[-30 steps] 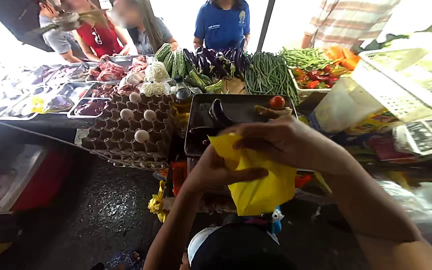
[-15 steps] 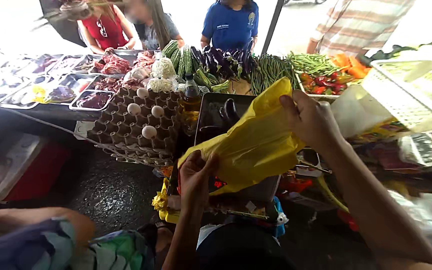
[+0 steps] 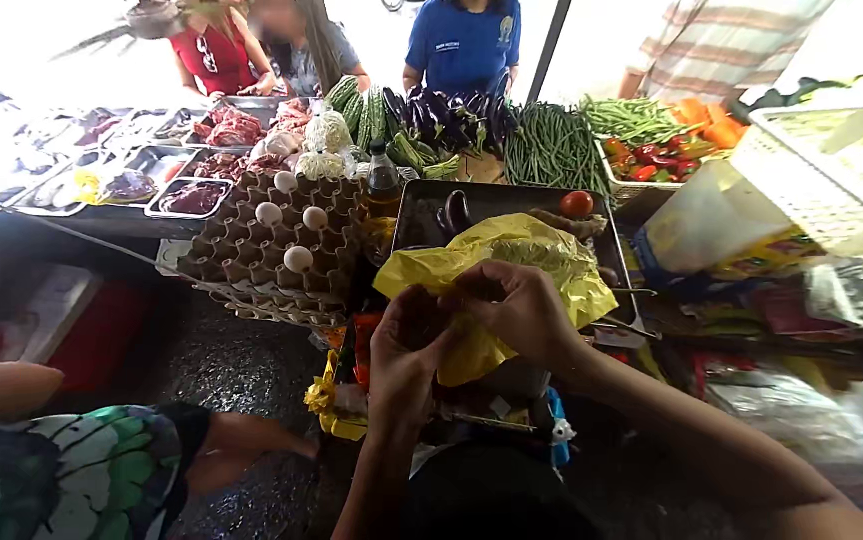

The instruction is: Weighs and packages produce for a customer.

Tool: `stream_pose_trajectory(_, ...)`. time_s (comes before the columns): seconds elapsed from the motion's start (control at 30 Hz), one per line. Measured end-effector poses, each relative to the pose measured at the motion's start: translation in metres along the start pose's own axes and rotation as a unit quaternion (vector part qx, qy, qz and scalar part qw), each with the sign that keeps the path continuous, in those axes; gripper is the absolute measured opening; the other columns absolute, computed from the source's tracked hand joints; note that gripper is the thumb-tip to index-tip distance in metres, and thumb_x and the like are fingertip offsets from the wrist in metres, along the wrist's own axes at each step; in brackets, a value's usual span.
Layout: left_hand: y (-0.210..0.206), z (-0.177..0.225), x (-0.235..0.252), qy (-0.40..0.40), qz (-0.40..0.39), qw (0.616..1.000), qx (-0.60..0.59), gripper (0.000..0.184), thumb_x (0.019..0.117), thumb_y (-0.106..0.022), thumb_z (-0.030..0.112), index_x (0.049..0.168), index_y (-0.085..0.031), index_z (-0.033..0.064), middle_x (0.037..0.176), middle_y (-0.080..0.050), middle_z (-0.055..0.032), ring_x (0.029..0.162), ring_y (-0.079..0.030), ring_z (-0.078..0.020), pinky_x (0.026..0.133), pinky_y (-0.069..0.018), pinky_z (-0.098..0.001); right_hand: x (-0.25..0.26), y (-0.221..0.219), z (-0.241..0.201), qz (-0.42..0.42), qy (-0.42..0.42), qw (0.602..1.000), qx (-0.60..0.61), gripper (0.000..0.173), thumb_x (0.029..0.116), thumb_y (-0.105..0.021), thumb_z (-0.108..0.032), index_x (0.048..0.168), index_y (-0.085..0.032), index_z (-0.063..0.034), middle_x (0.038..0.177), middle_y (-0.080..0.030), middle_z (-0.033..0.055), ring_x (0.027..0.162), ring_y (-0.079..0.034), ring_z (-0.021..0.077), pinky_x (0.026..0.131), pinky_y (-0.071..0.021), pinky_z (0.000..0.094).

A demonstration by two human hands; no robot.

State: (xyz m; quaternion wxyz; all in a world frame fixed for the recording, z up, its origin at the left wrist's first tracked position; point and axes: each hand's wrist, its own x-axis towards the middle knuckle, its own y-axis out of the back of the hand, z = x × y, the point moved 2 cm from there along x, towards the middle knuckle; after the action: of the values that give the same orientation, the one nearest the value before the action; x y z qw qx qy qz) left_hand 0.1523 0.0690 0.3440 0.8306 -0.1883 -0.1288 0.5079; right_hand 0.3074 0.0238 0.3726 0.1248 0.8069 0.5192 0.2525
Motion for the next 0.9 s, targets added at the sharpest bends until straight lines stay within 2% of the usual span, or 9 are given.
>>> stream_pose_trajectory(0.07, -0.001, 0.000, 0.000, -0.004, 0.024, 1.000, 0.004, 0.046, 0.0817, -0.075, -0.009, 0.125, -0.060, -0.0027, 0.110, -0.073, -0.0123, 0.101, -0.072, -0.0180, 0.089, -0.0611, -0.0325, -0.001, 0.002, 0.001, -0.019, 0.028, 0.999, 0.012, 0.007, 0.0923, -0.074, -0.011, 0.099, -0.075, -0.0087, 0.085, -0.075, -0.0031, 0.074, -0.069, -0.0001, 0.069, -0.0589, 0.0182)
stream_pose_trajectory(0.13, -0.002, -0.002, 0.002, -0.025, 0.050, 0.998, 0.018, 0.036, 0.0834, -0.078, -0.003, 0.116, -0.064, -0.0013, 0.101, -0.073, -0.0107, 0.092, -0.073, -0.0161, 0.084, -0.0618, -0.0311, -0.003, 0.002, 0.002, -0.044, 0.055, 0.997, 0.022, 0.010, 0.0956, -0.067, -0.006, 0.102, -0.074, -0.0065, 0.087, -0.074, -0.0021, 0.075, -0.068, -0.0006, 0.071, -0.0583, 0.0169)
stream_pose_trajectory(0.3, 0.003, -0.007, 0.005, -0.090, 0.038, 0.995, 0.028, 0.042, 0.0812, -0.078, -0.008, 0.119, -0.061, -0.0032, 0.100, -0.074, -0.0131, 0.087, -0.074, -0.0196, 0.082, -0.0634, -0.0361, -0.006, 0.000, 0.000, -0.075, 0.077, 0.994, 0.010, 0.017, 0.0999, -0.055, -0.003, 0.106, -0.072, -0.0042, 0.086, -0.072, -0.0016, 0.078, -0.067, -0.0009, 0.072, -0.0571, 0.0159)
stream_pose_trajectory(0.43, 0.013, -0.005, 0.000, -0.099, 0.036, 0.993, 0.046, 0.041, 0.0845, -0.074, -0.007, 0.122, -0.059, -0.0013, 0.103, -0.072, -0.0101, 0.092, -0.072, -0.0169, 0.086, -0.0618, -0.0346, -0.005, 0.000, -0.001, -0.083, 0.069, 0.994, 0.034, 0.014, 0.1025, -0.057, -0.008, 0.105, -0.070, -0.0055, 0.087, -0.073, -0.0021, 0.077, -0.069, 0.0013, 0.072, -0.0592, 0.0182)
stream_pose_trajectory(0.5, 0.015, -0.006, -0.003, -0.136, 0.039, 0.988, 0.068, 0.047, 0.0816, -0.079, -0.006, 0.123, -0.058, -0.0005, 0.105, -0.072, -0.0102, 0.094, -0.073, -0.0188, 0.086, -0.0629, -0.0362, -0.005, -0.002, -0.006, -0.117, 0.019, 0.988, 0.096, 0.017, 0.1037, -0.061, -0.020, 0.104, -0.070, -0.0061, 0.087, -0.073, -0.0013, 0.076, -0.071, 0.0045, 0.071, -0.0610, 0.0207)
stream_pose_trajectory(0.57, 0.014, -0.007, -0.005, -0.157, 0.036, 0.982, 0.096, 0.053, 0.0784, -0.081, -0.006, 0.125, -0.057, 0.0000, 0.105, -0.073, -0.0096, 0.095, -0.074, -0.0199, 0.087, -0.0636, -0.0369, -0.004, -0.006, -0.007, -0.146, -0.037, 0.978, 0.145, 0.020, 0.0989, -0.070, -0.026, 0.104, -0.071, -0.0066, 0.086, -0.074, -0.0003, 0.076, -0.071, 0.0064, 0.070, -0.0614, 0.0227)
stream_pose_trajectory(0.7, 0.008, -0.002, -0.011, -0.116, 0.041, 0.983, 0.133, 0.063, 0.0711, -0.085, -0.009, 0.126, -0.056, -0.0018, 0.105, -0.074, -0.0126, 0.094, -0.075, -0.0231, 0.084, -0.0652, -0.0377, 0.002, -0.007, -0.004, -0.126, -0.078, 0.981, 0.127, 0.016, 0.1002, -0.068, -0.021, 0.096, -0.074, -0.0068, 0.075, -0.070, -0.0013, 0.065, -0.065, 0.0032, 0.062, -0.0557, 0.0194)
stream_pose_trajectory(0.77, 0.007, -0.001, -0.015, -0.100, 0.032, 0.990, 0.099, 0.058, 0.0740, -0.083, -0.008, 0.125, -0.056, -0.0042, 0.106, -0.074, -0.0144, 0.095, -0.075, -0.0232, 0.084, -0.0648, -0.0368, 0.001, -0.006, -0.005, -0.120, -0.062, 0.985, 0.112, 0.018, 0.1034, -0.063, -0.020, 0.096, -0.073, -0.0067, 0.074, -0.069, -0.0017, 0.065, -0.065, 0.0029, 0.062, -0.0558, 0.0191)
stream_pose_trajectory(0.9, 0.006, -0.001, -0.018, -0.128, 0.049, 0.989, 0.061, 0.035, 0.0890, -0.073, -0.003, 0.121, -0.059, -0.0035, 0.101, -0.074, -0.0128, 0.092, -0.074, -0.0192, 0.086, -0.0619, -0.0352, -0.004, -0.006, -0.011, -0.117, -0.033, 0.988, 0.099, 0.018, 0.1049, -0.059, -0.018, 0.097, -0.071, -0.0060, 0.077, -0.071, -0.0001, 0.068, -0.069, 0.0048, 0.066, -0.0599, 0.0205)
